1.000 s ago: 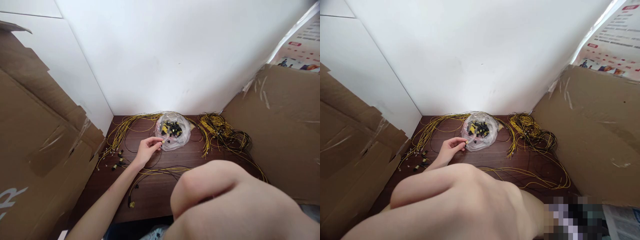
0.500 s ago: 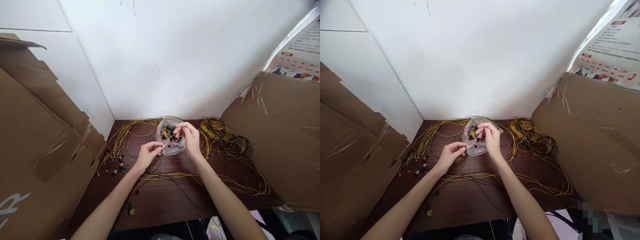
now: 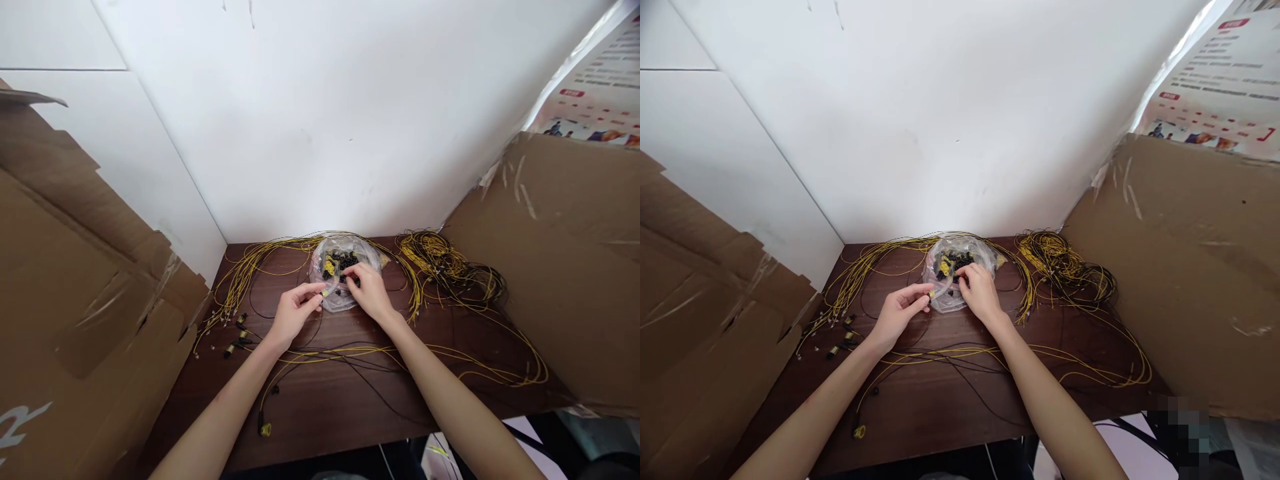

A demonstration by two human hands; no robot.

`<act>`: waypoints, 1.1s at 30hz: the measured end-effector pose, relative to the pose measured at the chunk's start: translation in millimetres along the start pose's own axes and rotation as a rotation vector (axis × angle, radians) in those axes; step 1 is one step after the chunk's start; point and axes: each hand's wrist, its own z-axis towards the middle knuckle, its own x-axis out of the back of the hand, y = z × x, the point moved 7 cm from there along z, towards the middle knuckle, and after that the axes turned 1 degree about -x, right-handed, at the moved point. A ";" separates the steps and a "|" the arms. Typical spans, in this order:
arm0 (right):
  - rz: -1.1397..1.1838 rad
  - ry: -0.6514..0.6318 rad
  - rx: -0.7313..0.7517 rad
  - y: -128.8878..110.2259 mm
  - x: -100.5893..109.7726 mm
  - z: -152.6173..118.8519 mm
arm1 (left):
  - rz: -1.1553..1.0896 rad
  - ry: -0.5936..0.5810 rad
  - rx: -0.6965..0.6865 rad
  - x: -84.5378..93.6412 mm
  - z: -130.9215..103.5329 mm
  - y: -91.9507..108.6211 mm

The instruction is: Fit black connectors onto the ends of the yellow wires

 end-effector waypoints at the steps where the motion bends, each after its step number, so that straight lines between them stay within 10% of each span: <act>1: -0.026 -0.019 0.000 0.2 -2.5 -0.7 | 0.005 -0.004 -0.006 0.1 0.0 0.2; 21: -0.129 -0.039 -0.017 2.7 -6.9 -5.3 | -0.048 0.004 0.070 1.1 1.1 -5.6; 33: 0.250 0.115 -0.068 -6.3 12.9 -2.5 | -0.084 -0.008 0.066 1.3 3.0 -10.7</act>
